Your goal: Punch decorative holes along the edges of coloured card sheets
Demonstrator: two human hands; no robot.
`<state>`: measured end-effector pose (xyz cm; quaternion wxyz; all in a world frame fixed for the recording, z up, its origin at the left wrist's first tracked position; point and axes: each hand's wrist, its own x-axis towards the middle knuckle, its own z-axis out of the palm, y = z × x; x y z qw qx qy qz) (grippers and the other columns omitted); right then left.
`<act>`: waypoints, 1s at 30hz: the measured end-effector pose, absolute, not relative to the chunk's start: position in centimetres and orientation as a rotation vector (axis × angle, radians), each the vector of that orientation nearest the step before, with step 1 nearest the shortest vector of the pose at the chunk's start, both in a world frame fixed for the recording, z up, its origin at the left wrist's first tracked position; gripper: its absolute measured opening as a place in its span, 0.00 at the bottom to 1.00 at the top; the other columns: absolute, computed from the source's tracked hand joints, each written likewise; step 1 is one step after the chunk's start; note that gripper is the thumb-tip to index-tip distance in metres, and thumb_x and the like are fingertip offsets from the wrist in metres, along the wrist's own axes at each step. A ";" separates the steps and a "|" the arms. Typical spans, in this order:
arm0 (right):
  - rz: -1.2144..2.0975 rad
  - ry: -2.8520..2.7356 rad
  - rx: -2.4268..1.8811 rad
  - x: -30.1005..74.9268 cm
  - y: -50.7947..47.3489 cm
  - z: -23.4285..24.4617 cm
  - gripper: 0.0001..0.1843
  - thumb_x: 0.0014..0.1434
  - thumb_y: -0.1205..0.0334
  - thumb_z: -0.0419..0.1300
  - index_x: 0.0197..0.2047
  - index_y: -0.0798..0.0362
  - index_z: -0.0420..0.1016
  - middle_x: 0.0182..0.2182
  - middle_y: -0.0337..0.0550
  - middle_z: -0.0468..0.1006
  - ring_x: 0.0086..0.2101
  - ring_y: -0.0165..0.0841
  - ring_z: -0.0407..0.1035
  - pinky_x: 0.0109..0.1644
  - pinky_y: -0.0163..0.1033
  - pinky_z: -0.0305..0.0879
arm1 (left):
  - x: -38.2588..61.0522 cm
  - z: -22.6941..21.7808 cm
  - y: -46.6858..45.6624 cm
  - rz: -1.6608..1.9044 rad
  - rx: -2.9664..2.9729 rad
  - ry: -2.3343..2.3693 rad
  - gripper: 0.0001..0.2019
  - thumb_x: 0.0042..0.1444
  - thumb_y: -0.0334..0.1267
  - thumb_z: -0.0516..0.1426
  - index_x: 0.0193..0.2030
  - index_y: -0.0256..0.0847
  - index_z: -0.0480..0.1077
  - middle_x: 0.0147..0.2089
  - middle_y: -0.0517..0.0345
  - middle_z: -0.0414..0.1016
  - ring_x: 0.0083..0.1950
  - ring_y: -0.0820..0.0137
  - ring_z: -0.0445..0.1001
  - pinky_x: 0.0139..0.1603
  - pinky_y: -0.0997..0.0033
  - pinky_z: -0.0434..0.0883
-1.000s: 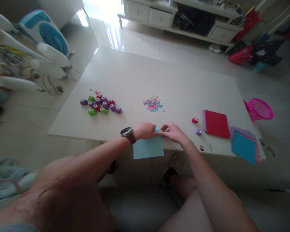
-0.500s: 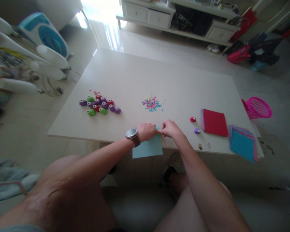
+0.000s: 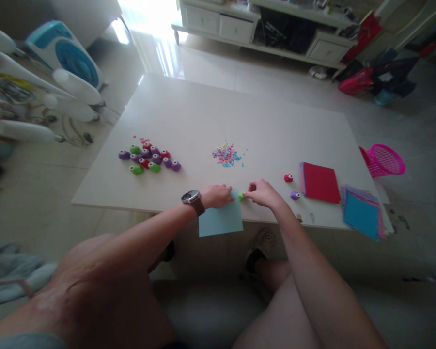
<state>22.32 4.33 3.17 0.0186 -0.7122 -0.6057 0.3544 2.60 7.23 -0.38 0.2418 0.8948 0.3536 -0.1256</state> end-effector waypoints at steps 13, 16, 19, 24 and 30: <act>0.709 -2.260 -2.120 23.0 3.4 1.7 0.14 0.54 0.75 0.57 0.40 0.52 0.78 0.43 0.47 0.80 0.44 0.37 0.70 0.47 0.38 0.62 | 2.7 -0.2 6.7 -0.365 2.428 0.996 0.26 0.57 0.49 0.65 0.56 0.35 0.67 0.55 0.39 0.75 0.56 0.53 0.77 0.54 0.61 0.73; 0.613 -2.294 -2.208 23.4 3.4 2.1 0.15 0.55 0.74 0.56 0.41 0.52 0.78 0.44 0.49 0.80 0.46 0.40 0.69 0.47 0.41 0.61 | 2.6 -0.4 6.6 -0.355 2.431 1.000 0.27 0.57 0.50 0.65 0.56 0.35 0.67 0.55 0.40 0.75 0.56 0.53 0.77 0.54 0.61 0.73; 0.658 -2.299 -2.145 23.0 3.3 2.4 0.17 0.53 0.74 0.58 0.44 0.51 0.78 0.46 0.47 0.80 0.51 0.42 0.67 0.51 0.44 0.59 | 2.6 -0.4 6.6 -0.359 2.434 1.005 0.27 0.56 0.50 0.65 0.56 0.35 0.67 0.55 0.40 0.75 0.56 0.53 0.77 0.54 0.61 0.73; 0.909 -2.261 -2.051 21.9 3.2 2.6 0.18 0.50 0.77 0.56 0.40 0.49 0.79 0.40 0.40 0.83 0.50 0.39 0.70 0.56 0.49 0.55 | 2.7 -0.3 6.6 -0.363 2.439 1.013 0.26 0.57 0.50 0.65 0.56 0.36 0.67 0.55 0.41 0.75 0.55 0.54 0.77 0.52 0.62 0.73; 0.864 -2.185 -2.034 21.8 3.3 2.4 0.31 0.51 0.73 0.57 0.59 0.48 0.73 0.57 0.48 0.77 0.59 0.45 0.65 0.61 0.56 0.55 | 2.6 -0.3 6.6 -0.358 2.450 1.007 0.27 0.57 0.50 0.65 0.56 0.34 0.67 0.55 0.40 0.75 0.55 0.53 0.77 0.53 0.62 0.73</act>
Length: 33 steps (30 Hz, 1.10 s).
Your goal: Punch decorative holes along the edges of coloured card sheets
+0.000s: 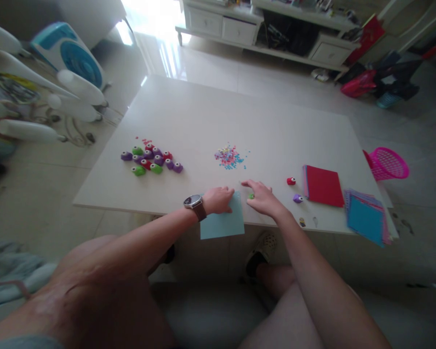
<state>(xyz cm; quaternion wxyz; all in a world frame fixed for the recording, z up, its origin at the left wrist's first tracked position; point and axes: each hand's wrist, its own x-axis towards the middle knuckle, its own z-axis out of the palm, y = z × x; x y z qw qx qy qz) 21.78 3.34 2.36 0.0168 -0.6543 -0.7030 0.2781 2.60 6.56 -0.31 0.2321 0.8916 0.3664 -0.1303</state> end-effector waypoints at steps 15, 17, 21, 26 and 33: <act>0.691 -2.290 -2.091 23.9 3.3 1.3 0.16 0.48 0.79 0.55 0.38 0.53 0.73 0.38 0.46 0.78 0.37 0.36 0.70 0.42 0.38 0.61 | 2.5 -0.3 6.6 -0.205 2.428 0.997 0.19 0.57 0.45 0.65 0.49 0.37 0.69 0.50 0.44 0.75 0.52 0.54 0.77 0.50 0.60 0.72; 0.684 -2.245 -1.974 23.5 3.4 1.5 0.16 0.48 0.78 0.56 0.38 0.52 0.71 0.36 0.45 0.77 0.36 0.35 0.69 0.40 0.37 0.61 | 2.7 -0.5 6.7 -0.035 2.369 1.011 0.17 0.57 0.43 0.64 0.48 0.38 0.68 0.50 0.45 0.75 0.50 0.56 0.77 0.49 0.60 0.72; 0.795 -2.103 -1.613 22.2 3.4 2.0 0.14 0.50 0.76 0.57 0.39 0.52 0.70 0.37 0.42 0.76 0.36 0.33 0.69 0.41 0.37 0.65 | 3.2 -1.1 7.6 0.385 1.948 0.938 0.17 0.56 0.44 0.64 0.47 0.40 0.66 0.49 0.50 0.75 0.43 0.65 0.75 0.43 0.64 0.73; 0.767 -2.031 -1.461 21.4 3.3 2.3 0.12 0.52 0.74 0.61 0.40 0.51 0.71 0.38 0.41 0.75 0.36 0.33 0.70 0.42 0.38 0.68 | 3.4 -0.9 8.7 0.484 1.499 0.766 0.14 0.53 0.38 0.64 0.42 0.39 0.66 0.40 0.57 0.76 0.37 0.72 0.74 0.36 0.71 0.71; 0.761 -2.012 -1.472 20.8 3.3 2.0 0.16 0.55 0.72 0.62 0.47 0.51 0.71 0.44 0.43 0.73 0.39 0.33 0.72 0.42 0.38 0.70 | 0.9 1.0 10.3 0.321 1.806 1.057 0.15 0.49 0.38 0.66 0.42 0.40 0.69 0.35 0.57 0.77 0.34 0.70 0.74 0.34 0.71 0.69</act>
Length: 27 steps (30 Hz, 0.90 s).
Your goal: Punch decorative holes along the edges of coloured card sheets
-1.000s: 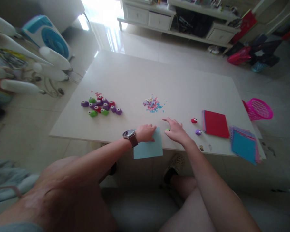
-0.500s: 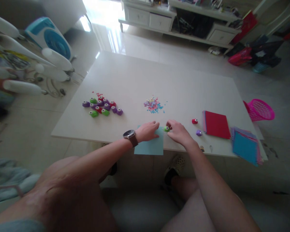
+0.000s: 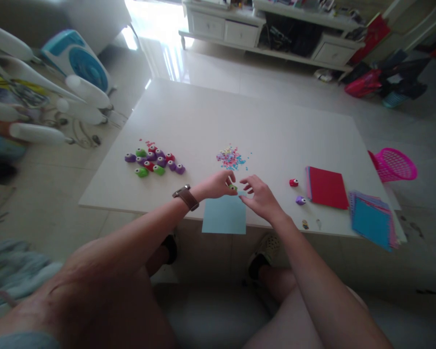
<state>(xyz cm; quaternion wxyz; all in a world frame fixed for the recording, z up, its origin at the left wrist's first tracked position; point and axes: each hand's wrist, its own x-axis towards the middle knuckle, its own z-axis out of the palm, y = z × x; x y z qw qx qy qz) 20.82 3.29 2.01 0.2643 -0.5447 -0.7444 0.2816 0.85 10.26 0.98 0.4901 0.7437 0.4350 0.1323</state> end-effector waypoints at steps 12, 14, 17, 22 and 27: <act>0.712 -2.210 -1.613 21.0 3.1 1.7 0.11 0.60 0.71 0.60 0.47 0.52 0.73 0.47 0.46 0.73 0.41 0.34 0.71 0.49 0.39 0.67 | -8.5 3.2 12.7 -0.285 2.284 1.621 0.11 0.48 0.31 0.59 0.39 0.38 0.79 0.42 0.48 0.81 0.44 0.60 0.78 0.43 0.67 0.72; 0.718 -2.225 -1.616 20.9 3.1 1.6 0.10 0.61 0.70 0.59 0.46 0.52 0.73 0.47 0.46 0.73 0.41 0.34 0.71 0.49 0.39 0.66 | -9.2 3.2 12.8 -0.266 2.257 1.701 0.12 0.50 0.32 0.58 0.41 0.40 0.79 0.43 0.47 0.81 0.44 0.59 0.78 0.44 0.65 0.72; 0.719 -2.257 -1.614 20.8 3.1 1.5 0.09 0.61 0.70 0.59 0.45 0.53 0.73 0.46 0.46 0.73 0.41 0.34 0.71 0.49 0.39 0.66 | -9.9 2.9 13.0 -0.220 2.272 1.750 0.16 0.52 0.29 0.54 0.45 0.39 0.78 0.45 0.46 0.80 0.47 0.58 0.77 0.47 0.64 0.72; 0.658 -2.286 -1.700 20.9 3.3 1.5 0.08 0.61 0.68 0.58 0.45 0.52 0.74 0.45 0.46 0.74 0.43 0.36 0.70 0.51 0.41 0.65 | -9.2 2.9 12.9 -0.158 2.370 1.760 0.18 0.53 0.26 0.52 0.48 0.38 0.77 0.51 0.42 0.76 0.53 0.55 0.73 0.47 0.60 0.71; 0.379 -2.107 -2.102 24.0 4.2 1.3 0.12 0.60 0.65 0.58 0.48 0.54 0.74 0.48 0.53 0.75 0.51 0.44 0.68 0.59 0.47 0.63 | -6.2 3.6 11.7 -0.008 2.462 1.644 0.15 0.55 0.31 0.53 0.47 0.39 0.76 0.52 0.42 0.73 0.56 0.52 0.68 0.51 0.56 0.71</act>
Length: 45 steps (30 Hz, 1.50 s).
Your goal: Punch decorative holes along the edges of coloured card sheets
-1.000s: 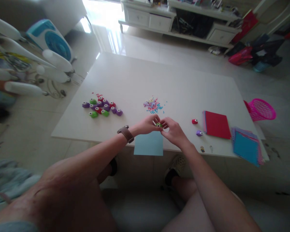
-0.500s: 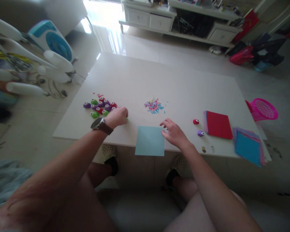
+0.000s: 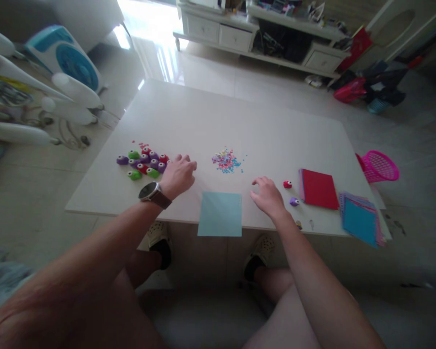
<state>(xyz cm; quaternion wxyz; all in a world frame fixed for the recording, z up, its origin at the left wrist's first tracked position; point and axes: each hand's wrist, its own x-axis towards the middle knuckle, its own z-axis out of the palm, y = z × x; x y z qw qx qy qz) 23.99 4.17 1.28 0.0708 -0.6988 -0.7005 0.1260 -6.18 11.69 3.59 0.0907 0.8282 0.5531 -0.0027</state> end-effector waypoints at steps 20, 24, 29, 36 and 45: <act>0.706 -2.180 -2.047 26.1 3.6 0.7 0.10 0.56 0.73 0.58 0.40 0.54 0.76 0.41 0.46 0.75 0.41 0.34 0.69 0.48 0.37 0.64 | 0.5 0.8 7.3 -0.101 2.427 1.137 0.25 0.55 0.41 0.67 0.56 0.38 0.66 0.58 0.42 0.68 0.50 0.59 0.76 0.49 0.63 0.72; 0.921 -2.191 -1.879 24.8 3.3 1.0 0.11 0.55 0.76 0.58 0.40 0.53 0.75 0.38 0.43 0.77 0.38 0.32 0.70 0.45 0.35 0.64 | 0.2 0.5 7.9 -0.166 2.373 1.176 0.26 0.53 0.41 0.68 0.56 0.39 0.66 0.55 0.45 0.71 0.46 0.59 0.78 0.46 0.64 0.73; 0.974 -2.198 -1.814 24.2 2.9 1.2 0.12 0.54 0.77 0.59 0.39 0.53 0.75 0.38 0.42 0.77 0.37 0.31 0.70 0.44 0.34 0.65 | 0.1 0.5 8.5 -0.189 2.363 1.183 0.27 0.49 0.43 0.71 0.52 0.39 0.68 0.53 0.47 0.73 0.47 0.59 0.77 0.45 0.65 0.72; 0.962 -2.233 -1.778 23.5 2.6 1.7 0.11 0.54 0.76 0.60 0.37 0.52 0.75 0.36 0.40 0.77 0.35 0.31 0.70 0.42 0.34 0.64 | 0.0 0.2 8.8 -0.172 2.365 1.173 0.23 0.48 0.43 0.71 0.47 0.40 0.70 0.54 0.48 0.71 0.43 0.62 0.77 0.44 0.64 0.72; 0.933 -2.264 -1.706 23.3 2.7 0.9 0.10 0.53 0.76 0.59 0.35 0.52 0.73 0.36 0.40 0.76 0.34 0.31 0.69 0.40 0.34 0.63 | 0.0 0.4 8.8 -0.178 2.338 1.170 0.23 0.47 0.43 0.71 0.47 0.39 0.70 0.53 0.48 0.72 0.44 0.62 0.76 0.45 0.65 0.71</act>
